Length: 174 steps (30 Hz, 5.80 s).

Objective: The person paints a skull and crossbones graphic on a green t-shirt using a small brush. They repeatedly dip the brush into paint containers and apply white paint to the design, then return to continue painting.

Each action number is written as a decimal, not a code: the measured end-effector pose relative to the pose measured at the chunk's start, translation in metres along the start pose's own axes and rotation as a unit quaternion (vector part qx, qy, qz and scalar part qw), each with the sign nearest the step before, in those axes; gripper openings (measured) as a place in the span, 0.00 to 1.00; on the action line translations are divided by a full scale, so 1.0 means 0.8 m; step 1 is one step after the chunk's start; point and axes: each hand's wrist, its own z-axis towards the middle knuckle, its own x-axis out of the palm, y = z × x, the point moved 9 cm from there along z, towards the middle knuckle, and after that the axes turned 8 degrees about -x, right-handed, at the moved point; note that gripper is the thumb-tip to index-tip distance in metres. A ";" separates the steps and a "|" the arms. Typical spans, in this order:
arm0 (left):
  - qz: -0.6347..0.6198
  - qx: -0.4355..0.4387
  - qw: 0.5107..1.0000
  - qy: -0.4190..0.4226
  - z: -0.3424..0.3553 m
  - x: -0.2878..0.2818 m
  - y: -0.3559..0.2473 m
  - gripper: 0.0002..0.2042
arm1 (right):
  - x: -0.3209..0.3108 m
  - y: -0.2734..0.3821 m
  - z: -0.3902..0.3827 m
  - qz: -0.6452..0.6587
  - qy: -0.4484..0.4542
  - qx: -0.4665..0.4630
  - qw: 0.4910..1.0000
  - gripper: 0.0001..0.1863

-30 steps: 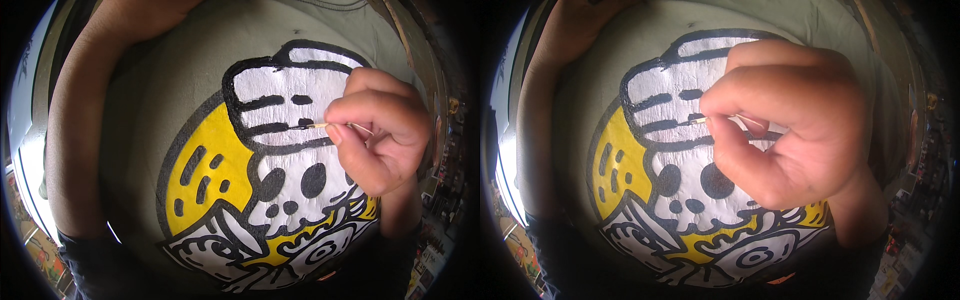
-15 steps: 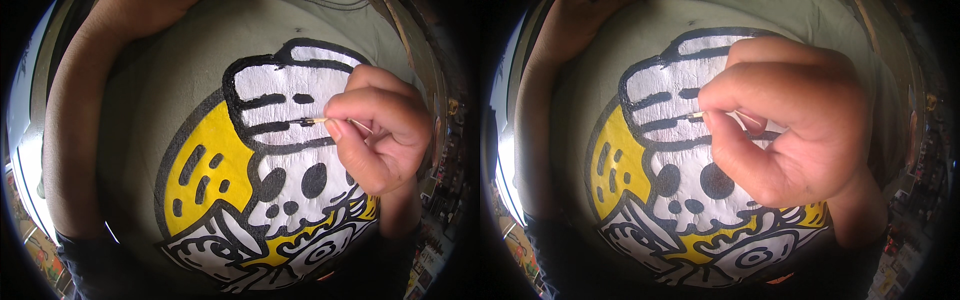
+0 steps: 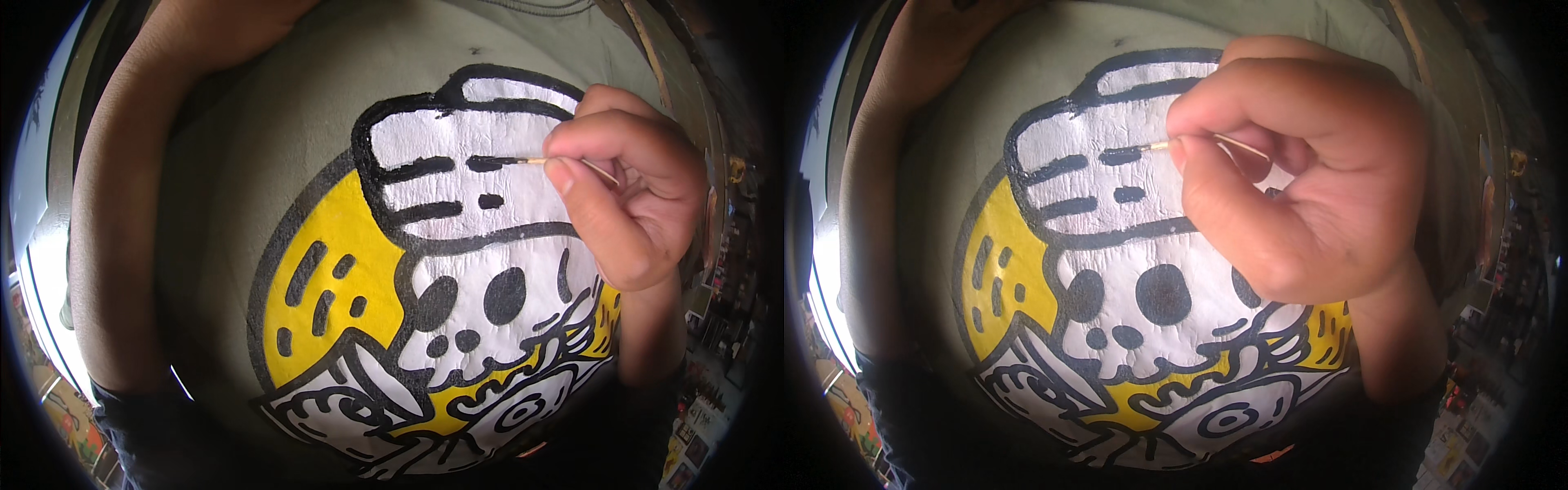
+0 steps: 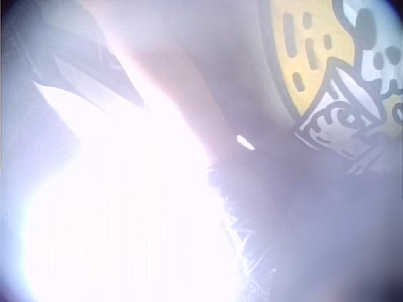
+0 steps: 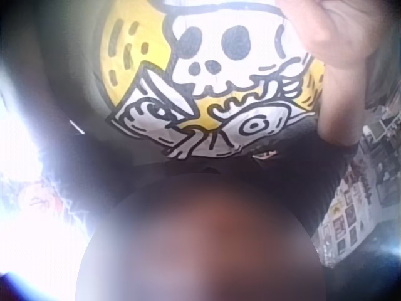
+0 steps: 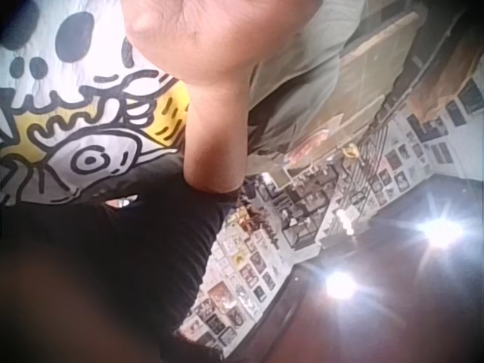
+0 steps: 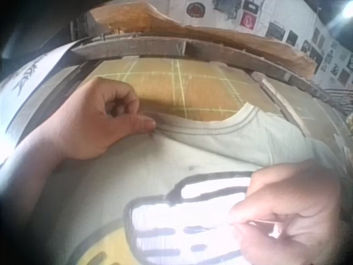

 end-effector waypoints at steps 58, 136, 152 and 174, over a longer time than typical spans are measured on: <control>-0.032 -0.055 0.996 0.061 0.009 0.010 0.007 0.16 | 0.000 -0.001 0.000 -0.022 0.008 0.011 1.000 0.08; -0.094 -0.071 0.989 0.092 0.012 0.011 0.015 0.17 | 0.012 0.009 0.014 -0.053 0.026 -0.046 0.997 0.11; -0.129 0.085 0.988 0.008 0.029 0.034 0.018 0.15 | -0.141 0.006 -0.096 0.166 -0.419 0.145 0.881 0.07; -0.118 -0.137 0.912 -0.369 -0.529 -0.225 0.049 0.15 | -0.084 0.274 -0.594 0.245 -0.677 0.190 0.668 0.03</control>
